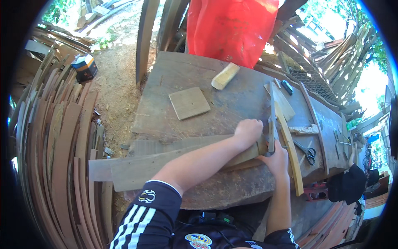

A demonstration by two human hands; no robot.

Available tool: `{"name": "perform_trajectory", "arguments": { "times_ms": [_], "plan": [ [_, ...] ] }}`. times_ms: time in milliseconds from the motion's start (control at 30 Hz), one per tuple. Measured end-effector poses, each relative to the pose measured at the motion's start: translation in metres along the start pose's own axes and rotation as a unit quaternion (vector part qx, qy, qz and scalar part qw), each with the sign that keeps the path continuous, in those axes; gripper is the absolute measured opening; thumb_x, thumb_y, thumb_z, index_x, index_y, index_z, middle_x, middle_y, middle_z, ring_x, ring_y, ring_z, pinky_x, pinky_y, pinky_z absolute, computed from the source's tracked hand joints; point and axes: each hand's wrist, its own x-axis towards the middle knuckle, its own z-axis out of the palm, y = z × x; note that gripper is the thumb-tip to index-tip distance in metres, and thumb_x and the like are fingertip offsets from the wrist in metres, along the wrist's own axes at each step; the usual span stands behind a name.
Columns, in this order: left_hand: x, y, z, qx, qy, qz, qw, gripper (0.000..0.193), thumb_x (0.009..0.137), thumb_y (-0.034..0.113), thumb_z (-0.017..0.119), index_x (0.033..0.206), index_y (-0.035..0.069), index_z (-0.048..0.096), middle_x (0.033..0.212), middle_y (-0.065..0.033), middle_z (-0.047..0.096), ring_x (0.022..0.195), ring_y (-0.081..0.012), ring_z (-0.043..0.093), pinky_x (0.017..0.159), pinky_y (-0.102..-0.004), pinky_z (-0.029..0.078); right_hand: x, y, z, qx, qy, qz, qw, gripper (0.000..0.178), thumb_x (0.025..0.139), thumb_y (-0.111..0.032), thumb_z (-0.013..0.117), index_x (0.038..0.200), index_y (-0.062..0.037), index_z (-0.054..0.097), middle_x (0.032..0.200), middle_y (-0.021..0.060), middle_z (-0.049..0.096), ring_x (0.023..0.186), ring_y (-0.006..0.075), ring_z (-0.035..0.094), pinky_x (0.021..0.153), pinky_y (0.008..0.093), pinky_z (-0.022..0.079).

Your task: Use a hand saw to cut a piece of wood on a workbench.

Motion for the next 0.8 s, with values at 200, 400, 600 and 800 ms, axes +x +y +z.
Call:
{"name": "perform_trajectory", "arguments": {
  "times_ms": [200,400,600,800],
  "plan": [
    [0.004,0.007,0.007,0.010,-0.011,0.012,1.000,0.013,0.092,0.010,0.056,0.097,0.003,0.066,0.094,-0.0167,0.073,0.087,-0.0338,0.075,0.073,-0.0435,0.061,0.001,0.002,-0.006,-0.039,-0.016,0.021,0.999,0.062,0.056,-0.026,0.099,0.098,-0.0014,0.061,0.086,0.0238,0.069,0.085,0.0455,0.067,0.073,0.0476,0.054],
    [-0.005,0.008,0.010,0.049,0.021,0.022,0.998,0.013,0.092,0.011,0.056,0.096,0.004,0.067,0.092,-0.0143,0.071,0.084,-0.0309,0.075,0.072,-0.0423,0.061,0.003,0.001,-0.004,-0.099,-0.029,0.006,0.995,0.058,0.060,-0.027,0.096,0.096,-0.0020,0.059,0.085,0.0239,0.070,0.086,0.0444,0.069,0.074,0.0486,0.055],
    [-0.008,0.006,0.007,0.141,0.003,0.081,0.987,0.015,0.092,0.014,0.057,0.092,0.005,0.070,0.092,-0.0135,0.071,0.078,-0.0284,0.075,0.073,-0.0405,0.060,0.021,-0.023,-0.007,-0.206,-0.118,-0.018,0.971,0.047,0.066,-0.016,0.089,0.098,-0.0018,0.059,0.088,0.0241,0.072,0.091,0.0435,0.071,0.080,0.0512,0.057],
    [-0.054,0.007,-0.006,0.161,-0.053,0.084,0.982,0.046,0.092,0.028,0.062,0.127,-0.002,0.062,0.111,-0.0184,0.068,0.103,-0.0324,0.070,0.086,-0.0473,0.057,0.023,-0.017,-0.004,-0.181,-0.115,-0.036,0.976,0.041,0.070,-0.013,0.085,0.100,0.0002,0.060,0.090,0.0257,0.072,0.092,0.0449,0.071,0.083,0.0525,0.056]
  ]
}}
